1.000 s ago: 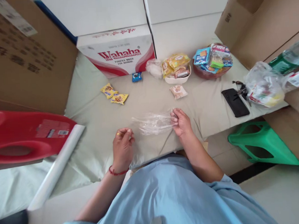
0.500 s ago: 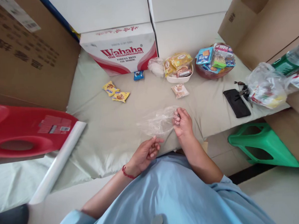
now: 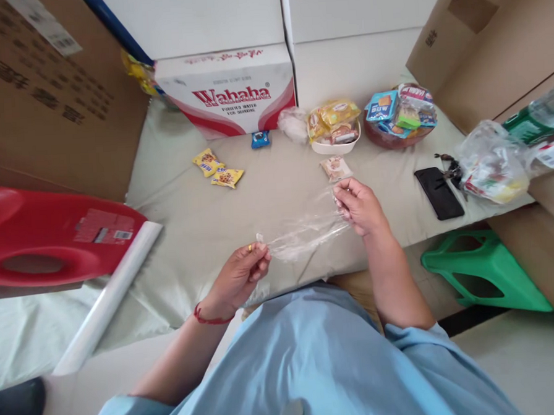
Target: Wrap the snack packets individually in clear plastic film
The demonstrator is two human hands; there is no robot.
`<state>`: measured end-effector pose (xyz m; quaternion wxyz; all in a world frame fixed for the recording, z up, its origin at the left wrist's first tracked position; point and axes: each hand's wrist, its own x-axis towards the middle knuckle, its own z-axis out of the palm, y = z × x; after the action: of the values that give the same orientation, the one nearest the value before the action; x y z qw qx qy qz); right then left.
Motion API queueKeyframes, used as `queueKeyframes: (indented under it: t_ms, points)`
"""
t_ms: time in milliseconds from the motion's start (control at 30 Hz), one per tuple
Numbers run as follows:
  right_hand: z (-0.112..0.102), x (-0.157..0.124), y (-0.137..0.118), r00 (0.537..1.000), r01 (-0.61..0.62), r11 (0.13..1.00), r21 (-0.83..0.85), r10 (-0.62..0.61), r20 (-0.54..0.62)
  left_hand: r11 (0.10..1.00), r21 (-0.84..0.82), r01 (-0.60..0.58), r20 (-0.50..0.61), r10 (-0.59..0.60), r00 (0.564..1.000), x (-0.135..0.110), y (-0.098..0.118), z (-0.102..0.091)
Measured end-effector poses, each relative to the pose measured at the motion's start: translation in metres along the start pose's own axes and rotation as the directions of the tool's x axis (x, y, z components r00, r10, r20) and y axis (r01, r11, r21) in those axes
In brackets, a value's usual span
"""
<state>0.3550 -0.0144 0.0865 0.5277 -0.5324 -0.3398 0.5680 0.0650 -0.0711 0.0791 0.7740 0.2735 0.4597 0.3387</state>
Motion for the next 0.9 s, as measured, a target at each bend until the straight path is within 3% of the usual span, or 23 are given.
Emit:
queueKeyframes:
  t_ms: [100, 167, 233, 300, 367, 467, 567, 700, 800, 900]
  points:
    - [-0.003, 0.014, -0.013, 0.987, 0.158, 0.987, -0.027, -0.158, 0.012, 0.988, -0.124, -0.094, 0.011, 0.096, 0.995, -0.001, 0.003, -0.008]
    - [-0.003, 0.022, -0.014, 0.95, 0.304, 0.952, -0.044, -0.307, -0.055, 0.963, -0.209, -0.168, -0.034, 0.164, 0.986, 0.0, 0.002, -0.013]
    - [-0.003, 0.022, -0.008, 0.919, 0.361, 0.928, -0.091, -0.371, -0.136, 0.947, -0.237, -0.218, -0.092, 0.201, 0.975, 0.0, -0.002, -0.017]
    - [-0.002, 0.014, 0.003, 0.948, 0.265, 0.957, -0.119, -0.281, -0.147, 0.943, -0.22, -0.25, -0.115, 0.229, 0.967, 0.001, -0.008, -0.019]
    - [0.004, -0.001, 0.018, 0.996, 0.067, 0.99, -0.123, -0.074, -0.059, 0.944, -0.157, -0.29, -0.105, 0.276, 0.956, 0.001, -0.016, -0.018]
    - [0.022, -0.021, 0.041, 0.982, -0.146, 0.979, -0.143, 0.161, 0.099, 0.935, 0.013, -0.355, -0.066, 0.355, 0.933, 0.004, -0.025, -0.014]
    - [0.039, -0.025, 0.054, 0.975, -0.142, 0.976, -0.163, 0.166, 0.145, 0.906, 0.129, -0.403, 0.016, 0.405, 0.914, 0.005, -0.021, -0.014]
    - [0.035, -0.009, 0.055, 0.998, -0.042, 0.983, -0.178, 0.05, 0.041, 0.916, 0.009, -0.401, 0.022, 0.401, 0.916, 0.008, 0.007, -0.038]
    - [0.025, 0.006, 0.056, 1.0, -0.022, 0.974, -0.224, 0.026, 0.014, 0.948, -0.049, -0.314, -0.058, 0.312, 0.948, 0.016, 0.023, -0.071]
    - [0.019, 0.016, 0.064, 0.996, -0.064, 0.951, -0.302, 0.078, 0.034, 0.976, -0.022, -0.216, -0.302, 0.2, 0.932, 0.028, 0.026, -0.099]
